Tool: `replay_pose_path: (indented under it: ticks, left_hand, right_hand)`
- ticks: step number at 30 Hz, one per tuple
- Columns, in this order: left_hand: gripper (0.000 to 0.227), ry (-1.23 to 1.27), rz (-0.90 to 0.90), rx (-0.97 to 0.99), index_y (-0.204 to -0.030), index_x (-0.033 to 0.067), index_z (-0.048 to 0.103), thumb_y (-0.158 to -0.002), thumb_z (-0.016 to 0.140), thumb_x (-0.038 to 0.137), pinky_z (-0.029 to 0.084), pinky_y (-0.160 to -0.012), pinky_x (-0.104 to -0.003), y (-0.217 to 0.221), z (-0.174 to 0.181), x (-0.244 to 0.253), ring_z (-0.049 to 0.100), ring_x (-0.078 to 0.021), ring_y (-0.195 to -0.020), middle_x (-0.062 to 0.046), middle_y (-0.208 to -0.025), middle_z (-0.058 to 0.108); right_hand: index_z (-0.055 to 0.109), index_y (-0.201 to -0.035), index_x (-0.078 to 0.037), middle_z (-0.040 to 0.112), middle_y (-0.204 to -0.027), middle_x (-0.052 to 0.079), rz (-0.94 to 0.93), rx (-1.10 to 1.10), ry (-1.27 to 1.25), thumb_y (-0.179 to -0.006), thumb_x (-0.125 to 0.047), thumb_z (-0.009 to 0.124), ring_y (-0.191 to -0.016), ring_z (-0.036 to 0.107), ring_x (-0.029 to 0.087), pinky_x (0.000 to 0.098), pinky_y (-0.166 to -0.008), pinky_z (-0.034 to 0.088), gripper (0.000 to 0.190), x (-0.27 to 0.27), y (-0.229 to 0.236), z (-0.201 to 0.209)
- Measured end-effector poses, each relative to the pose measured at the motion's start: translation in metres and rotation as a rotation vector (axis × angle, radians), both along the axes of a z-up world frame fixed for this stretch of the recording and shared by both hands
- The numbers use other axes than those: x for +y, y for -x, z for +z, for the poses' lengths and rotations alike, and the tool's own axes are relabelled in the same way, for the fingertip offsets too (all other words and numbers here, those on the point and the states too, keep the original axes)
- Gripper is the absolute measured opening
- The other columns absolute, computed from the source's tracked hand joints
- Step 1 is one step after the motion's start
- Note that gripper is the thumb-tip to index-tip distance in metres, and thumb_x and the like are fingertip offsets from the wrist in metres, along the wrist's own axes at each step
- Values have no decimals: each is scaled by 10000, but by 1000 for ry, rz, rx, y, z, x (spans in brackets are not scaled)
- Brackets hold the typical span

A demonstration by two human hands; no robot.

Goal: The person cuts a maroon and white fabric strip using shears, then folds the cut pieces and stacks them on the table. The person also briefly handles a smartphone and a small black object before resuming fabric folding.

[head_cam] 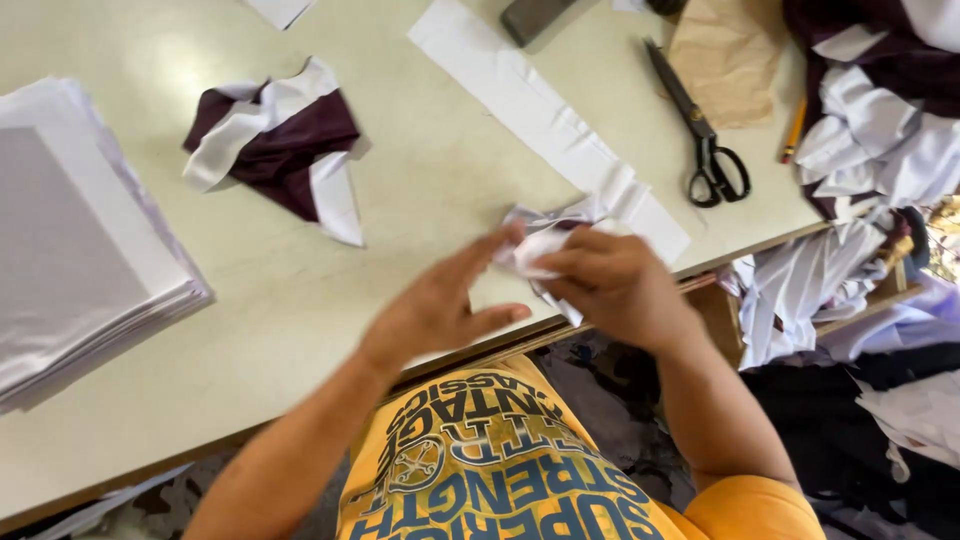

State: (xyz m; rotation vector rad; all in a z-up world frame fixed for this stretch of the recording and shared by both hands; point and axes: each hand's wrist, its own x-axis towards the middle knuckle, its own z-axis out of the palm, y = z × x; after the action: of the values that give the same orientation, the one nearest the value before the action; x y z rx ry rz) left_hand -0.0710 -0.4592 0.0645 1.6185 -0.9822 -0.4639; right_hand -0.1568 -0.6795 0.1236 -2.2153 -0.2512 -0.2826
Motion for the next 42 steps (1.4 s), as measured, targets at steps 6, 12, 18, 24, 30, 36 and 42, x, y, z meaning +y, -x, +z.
replay_pose_path:
  ticks: [6, 12, 18, 24, 30, 36, 42]
  left_hand:
    - [116, 69, 168, 83, -1049, 127, 773, -970, 691, 107, 585, -812, -375, -26, 23, 16, 723, -215, -807, -52, -881, 754]
    - [135, 184, 736, -296, -1115, -10, 669, -1070, 574, -95, 473, -899, -352, -115, 90, 65, 545, -190, -975, -71, -1011, 612]
    - [410, -88, 749, -529, -1192, -200, 748, -1247, 566, 163, 472, -846, -399, -39, 151, 152, 665, -311, -940, -274, -1085, 746]
    - [102, -27, 150, -501, -1063, 46, 665, -980, 720, 70, 652, -588, -324, -29, 115, 146, 714, -156, -605, -54, -782, 758]
    - [298, -152, 296, -558, -1263, 93, 734, -966, 744, 69, 503, -585, -404, -82, 75, 204, 623, -204, -557, -67, -770, 704]
    - [218, 11, 461, -720, -1126, -39, 766, -950, 641, -72, 526, -760, -390, -203, 57, 157, 713, -273, -791, -121, -975, 789]
    - [639, -21, 828, -873, -824, 12, 329, -1141, 878, -73, 247, -772, -540, -162, 149, 191, 227, -346, -743, -147, -731, 268]
  right_hand:
    - [778, -1136, -70, 741, -845, 83, 133, 198, -222, -871, -195, 891, -790, 753, 239, 398, -771, 601, 313, -8, -25, -6]
    - [597, -805, -120, 564, -716, -2, 32, 140, 116, -1080, -227, 759, -672, 513, 146, 332, -648, 412, 337, -29, -150, -68]
    - [688, -1256, 30, 647, -1166, 206, 138, -270, 34, -1057, 169, 758, -988, 724, 252, 314, -772, 597, 252, -13, -137, 34]
    - [605, -1395, -67, 647, -1453, 167, 698, 113, -106, -903, -63, 807, -1409, 591, 372, 549, -1217, 454, 532, 140, -101, 27]
    - [699, -1213, -129, 773, -1104, 11, 466, 241, -311, -1031, -97, 692, -993, 759, 150, 291, -833, 621, 186, 147, -114, -20]
    - [784, -1064, -156, 678, -860, -75, 58, 321, 102, -1033, -183, 782, -779, 566, 53, 254, -645, 473, 41, 90, -249, -30]
    - [733, -1066, -15, 578, -923, 57, -125, 77, 106, -1084, -234, 624, -886, 550, 209, 360, -814, 447, 246, 27, -126, 46]
